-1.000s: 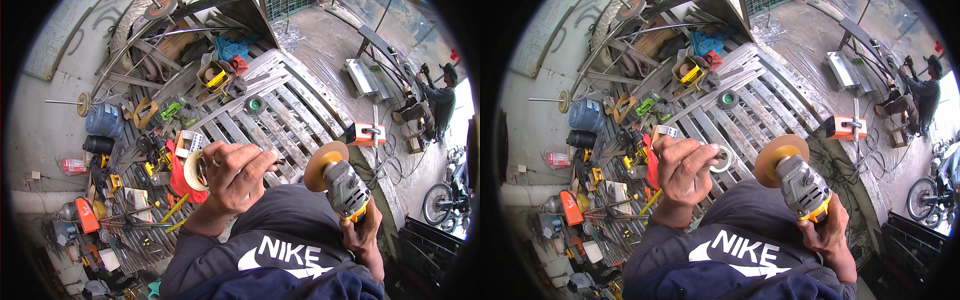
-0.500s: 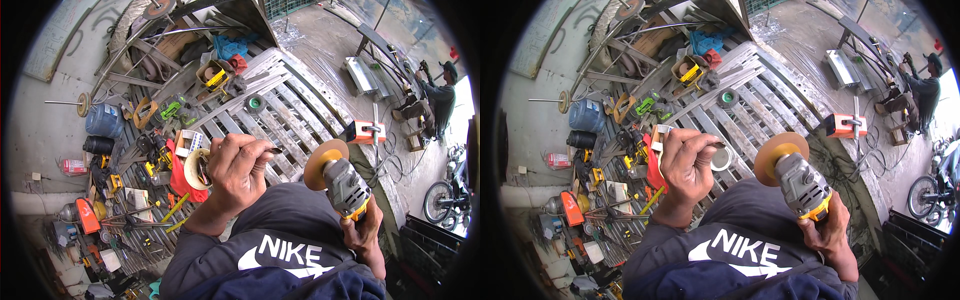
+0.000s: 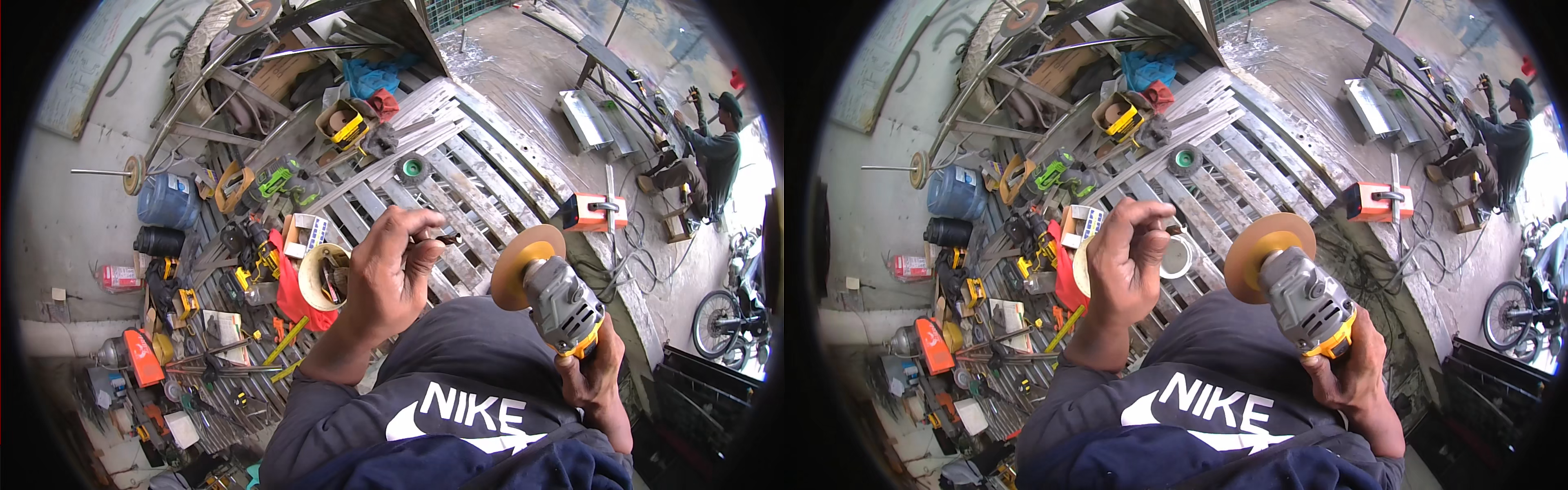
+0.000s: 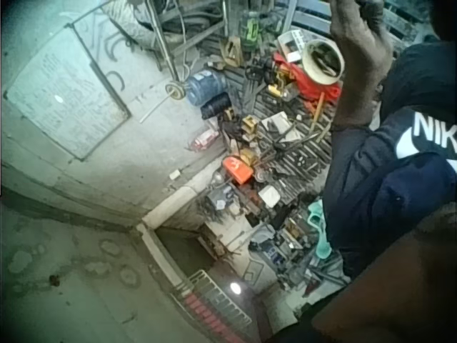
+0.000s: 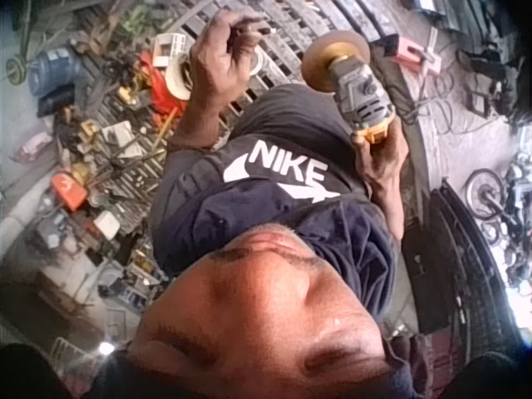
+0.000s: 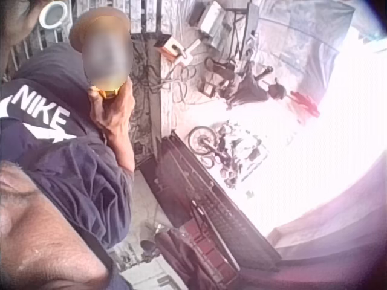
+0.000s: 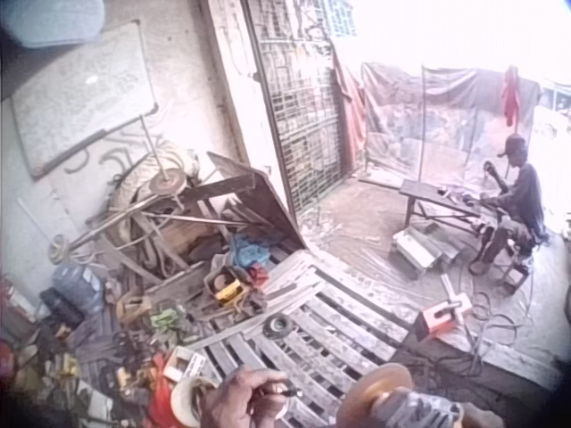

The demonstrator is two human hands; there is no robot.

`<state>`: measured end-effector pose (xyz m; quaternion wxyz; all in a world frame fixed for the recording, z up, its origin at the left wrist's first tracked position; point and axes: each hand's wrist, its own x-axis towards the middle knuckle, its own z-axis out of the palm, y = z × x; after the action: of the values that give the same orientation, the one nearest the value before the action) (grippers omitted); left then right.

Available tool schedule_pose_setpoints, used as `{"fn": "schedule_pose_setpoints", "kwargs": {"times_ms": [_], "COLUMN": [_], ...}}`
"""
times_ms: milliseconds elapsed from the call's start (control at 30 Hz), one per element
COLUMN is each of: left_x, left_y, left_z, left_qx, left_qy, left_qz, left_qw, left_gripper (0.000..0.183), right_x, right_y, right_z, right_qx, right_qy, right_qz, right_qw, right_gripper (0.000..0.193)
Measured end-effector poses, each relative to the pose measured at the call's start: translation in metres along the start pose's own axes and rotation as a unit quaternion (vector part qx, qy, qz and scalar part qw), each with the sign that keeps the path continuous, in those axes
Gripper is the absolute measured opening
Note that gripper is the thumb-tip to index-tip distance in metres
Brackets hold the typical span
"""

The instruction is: The person grinds a small metal piece using an angle grinder while repeatedly dipping it into a small liquid container, then walks across the workshop and sits down in front of a drill press.

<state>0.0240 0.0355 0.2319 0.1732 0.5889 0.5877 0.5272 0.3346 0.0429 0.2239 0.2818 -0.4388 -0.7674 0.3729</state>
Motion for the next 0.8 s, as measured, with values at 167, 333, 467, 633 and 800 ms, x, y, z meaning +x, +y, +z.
{"fn": "schedule_pose_setpoints", "kwargs": {"times_ms": [167,333,467,633,800], "left_x": [-0.003,0.001,0.001,0.000,-0.007], "left_y": [-0.021,-0.014,-0.012,-0.014,-0.015], "left_z": [-0.004,-0.002,-0.001,-0.001,0.003], "left_qx": [-0.065,-0.049,-0.036,-0.024,-0.105], "left_qy": [-0.072,-0.051,-0.042,-0.039,-0.036], "left_qz": [0.001,0.010,0.013,0.020,0.004], "left_qw": [0.995,0.997,0.998,0.999,0.994], "left_gripper": [0.020,0.017,0.016,0.014,0.009], "right_x": [-0.001,-0.002,-0.003,-0.006,-0.011], "right_y": [0.000,0.000,0.002,0.003,0.008], "right_z": [-0.002,-0.002,-0.003,-0.002,-0.004], "right_qx": [0.004,-0.019,-0.020,-0.027,-0.039], "right_qy": [-0.006,-0.010,-0.015,-0.012,-0.027], "right_qz": [0.001,0.005,0.004,0.006,0.003], "right_qw": [1.000,1.000,1.000,1.000,0.999], "right_gripper": [0.067,0.067,0.068,0.074,0.086]}}
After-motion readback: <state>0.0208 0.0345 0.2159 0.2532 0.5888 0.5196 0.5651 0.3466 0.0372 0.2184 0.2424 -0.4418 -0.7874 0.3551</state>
